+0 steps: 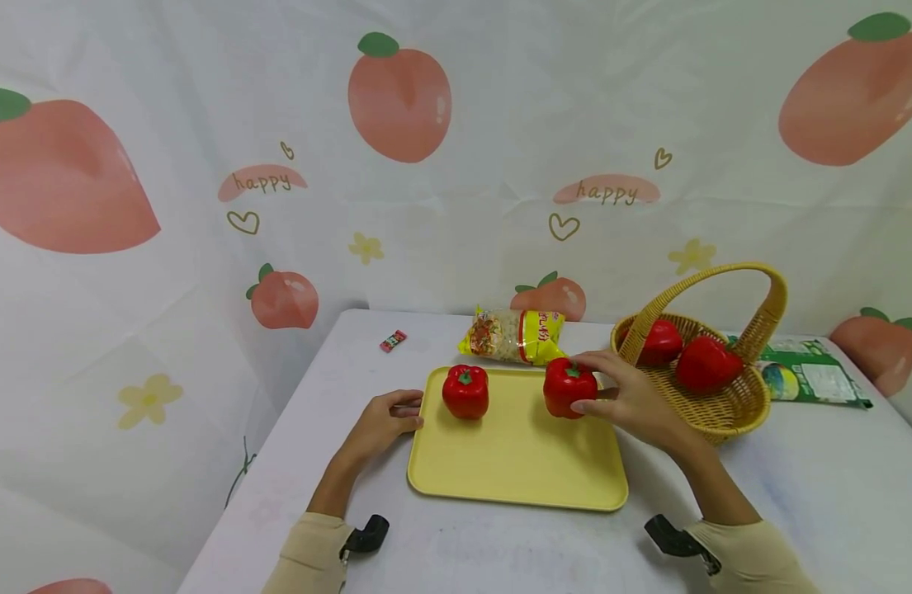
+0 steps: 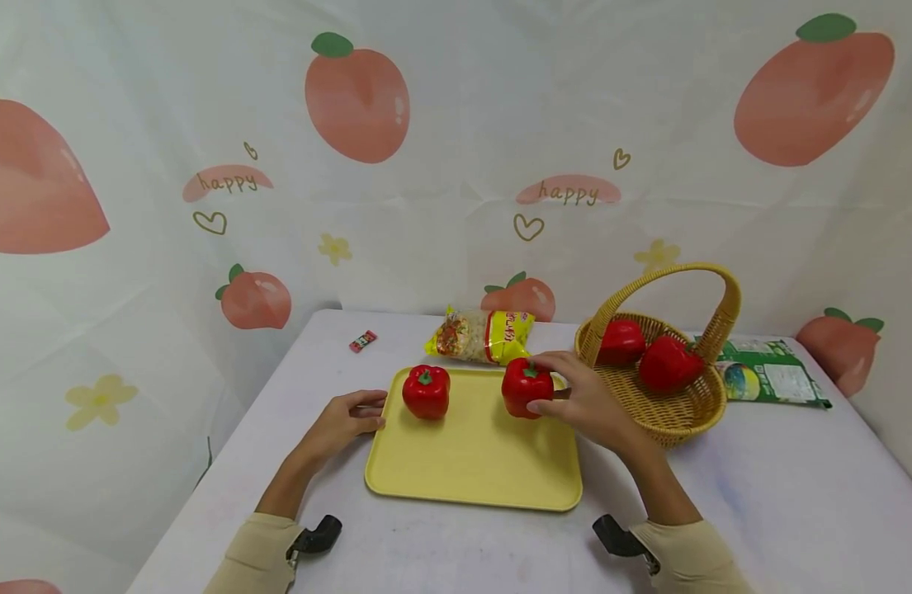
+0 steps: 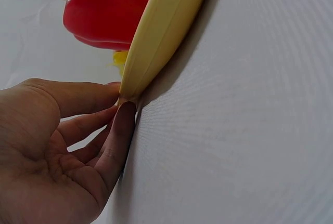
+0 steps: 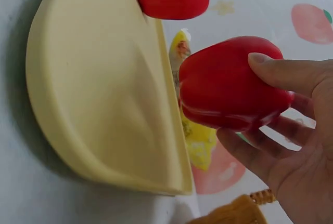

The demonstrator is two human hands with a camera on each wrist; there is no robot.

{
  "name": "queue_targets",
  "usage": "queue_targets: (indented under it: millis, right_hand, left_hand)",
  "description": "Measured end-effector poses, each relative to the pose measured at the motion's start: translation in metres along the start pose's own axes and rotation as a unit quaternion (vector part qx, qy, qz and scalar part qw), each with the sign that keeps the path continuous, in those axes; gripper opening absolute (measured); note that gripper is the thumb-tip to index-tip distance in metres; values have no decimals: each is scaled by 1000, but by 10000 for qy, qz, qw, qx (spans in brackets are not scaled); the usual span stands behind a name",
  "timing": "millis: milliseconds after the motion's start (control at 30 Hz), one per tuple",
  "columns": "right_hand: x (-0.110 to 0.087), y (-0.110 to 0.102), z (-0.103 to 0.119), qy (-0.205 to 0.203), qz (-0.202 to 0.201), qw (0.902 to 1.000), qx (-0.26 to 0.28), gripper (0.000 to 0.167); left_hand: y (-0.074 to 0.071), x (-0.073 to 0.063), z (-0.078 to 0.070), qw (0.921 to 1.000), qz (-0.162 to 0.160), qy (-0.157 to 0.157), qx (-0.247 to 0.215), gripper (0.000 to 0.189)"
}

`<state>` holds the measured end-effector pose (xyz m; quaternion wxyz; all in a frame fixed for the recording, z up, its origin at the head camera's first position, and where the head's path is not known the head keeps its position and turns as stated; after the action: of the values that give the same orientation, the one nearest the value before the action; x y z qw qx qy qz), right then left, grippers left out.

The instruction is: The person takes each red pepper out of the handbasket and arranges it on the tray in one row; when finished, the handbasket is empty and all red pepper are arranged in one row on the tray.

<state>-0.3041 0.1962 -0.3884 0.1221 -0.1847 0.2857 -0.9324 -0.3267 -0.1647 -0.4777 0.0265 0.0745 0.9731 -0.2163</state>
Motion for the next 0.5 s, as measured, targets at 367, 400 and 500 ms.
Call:
queue_targets:
  millis: [367, 400, 500]
  right_hand:
    - [7, 17, -7, 105, 105, 9997, 209, 61]
    - [7, 19, -7, 111, 115, 9996, 237, 61]
    - [7, 21, -7, 112, 120, 9994, 302, 62]
  left_hand:
    - [1, 2, 1, 10000, 1, -11, 30, 48]
    - [1, 2, 1, 10000, -7, -21, 35, 47]
    - [0, 1, 1, 10000, -22, -37, 44, 47]
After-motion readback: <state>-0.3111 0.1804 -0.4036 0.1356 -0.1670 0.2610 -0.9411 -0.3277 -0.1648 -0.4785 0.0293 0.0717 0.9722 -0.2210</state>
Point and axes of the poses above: each hand's wrist, its own x-axis towards the middle knuckle, its own y-axis out of the palm, z = x × y, the point moved 10 cm from there along x, towards the middle knuckle
